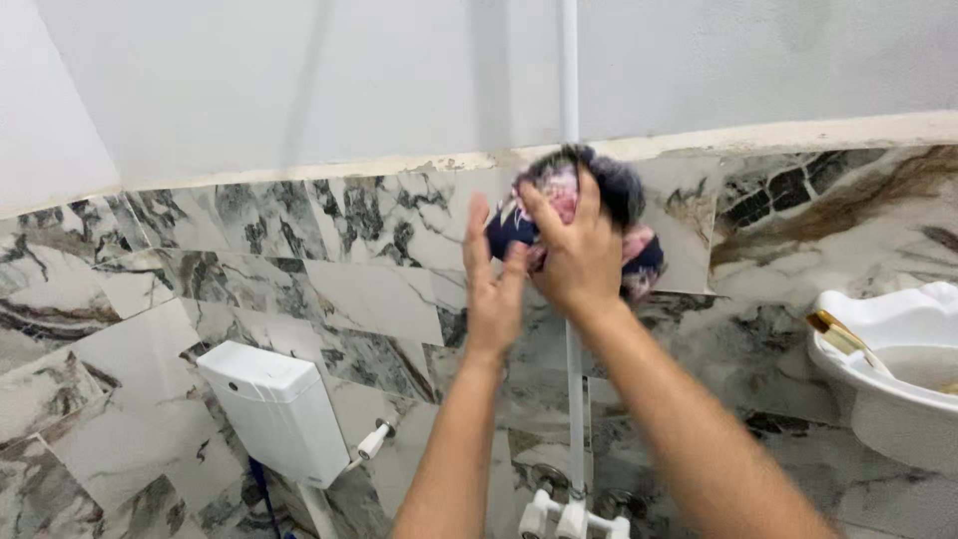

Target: The person washes a floral-patterned cloth by hand in a bathroom sink. They wet the cloth under the tap, scrub it with their hands, rinse it thoroughly, and wring out excess water repeatedly.

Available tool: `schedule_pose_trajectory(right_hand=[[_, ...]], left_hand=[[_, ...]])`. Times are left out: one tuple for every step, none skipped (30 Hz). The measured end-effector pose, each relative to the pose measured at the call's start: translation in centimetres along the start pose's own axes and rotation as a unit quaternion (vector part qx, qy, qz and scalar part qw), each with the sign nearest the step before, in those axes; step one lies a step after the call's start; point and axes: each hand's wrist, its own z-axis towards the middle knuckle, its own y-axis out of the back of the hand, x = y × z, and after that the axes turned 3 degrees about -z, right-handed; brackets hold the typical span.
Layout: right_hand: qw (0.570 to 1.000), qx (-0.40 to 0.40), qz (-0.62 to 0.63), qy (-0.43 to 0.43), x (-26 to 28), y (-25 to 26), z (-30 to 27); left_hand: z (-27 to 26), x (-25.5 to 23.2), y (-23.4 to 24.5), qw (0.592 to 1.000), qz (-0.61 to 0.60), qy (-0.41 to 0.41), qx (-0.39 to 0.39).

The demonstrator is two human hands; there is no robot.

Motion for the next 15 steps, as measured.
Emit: schedule_pose_trajectory(right_hand=[[1.000, 0.006, -0.019, -0.015, 0.0, -0.9, -0.7], [0.999, 0.013, -0.038, -0.030, 0.0, -1.7, -1.6], [0.999, 0.011, -0.029, -0.044, -0.1, -2.4, -2.8], [0.998, 0.010, -0.020, -0.059, -0.4, -2.9, -4.2], [0.997, 0.006, -0.011, -0.073, -0.6, -3.3, -5.5], [0.997, 0.015, -0.017, -0.076, -0.5, -3.4, -7.3], [0.997, 0.022, -0.024, -0.076, -0.2, -3.4, -8.9], [0.996, 0.028, -0.030, -0.076, 0.0, -3.2, -10.2], [0.996, 0.031, -0.010, -0.079, 0.2, -3.0, -11.4], [0.996, 0.035, 0.010, -0.082, 0.5, -2.6, -12.5], [0.995, 0.036, 0.029, -0.084, 0.5, -2.3, -12.9], [0.996, 0.033, 0.031, -0.075, 0.4, -2.1, -12.6], [0.997, 0.029, 0.031, -0.067, -0.2, -2.2, -11.6], [0.997, 0.025, 0.031, -0.059, -0.6, -2.3, -10.2], [0.998, 0.018, 0.020, -0.052, -0.9, -2.6, -8.1]], left_hand=[[-0.5, 0.1, -0.3, 0.992, 0.107, -0.052, 0.028], [-0.8, 0.6, -0.4, 0.970, 0.212, -0.103, 0.057], [-1.3, 1.4, -0.5, 0.972, 0.198, -0.099, 0.080], [-1.8, 2.6, -0.6, 0.973, 0.184, -0.094, 0.102], [-2.4, 3.7, -0.5, 0.973, 0.170, -0.090, 0.125], [-3.6, 4.8, -0.3, 0.973, 0.172, -0.074, 0.136], [-5.1, 5.5, 0.0, 0.972, 0.174, -0.061, 0.146], [-6.4, 6.1, 0.4, 0.971, 0.176, -0.048, 0.156], [-7.5, 6.4, 0.8, 0.971, 0.173, -0.033, 0.161], [-8.6, 6.5, 1.1, 0.971, 0.169, -0.018, 0.166], [-9.2, 6.3, 1.2, 0.972, 0.164, -0.006, 0.170], [-8.9, 6.2, 1.0, 0.972, 0.162, 0.023, 0.168], [-7.6, 6.2, 0.5, 0.971, 0.160, 0.051, 0.168], [-6.1, 6.0, 0.0, 0.970, 0.157, 0.080, 0.168], [-4.2, 5.8, -0.6, 0.972, 0.172, 0.011, 0.156]])
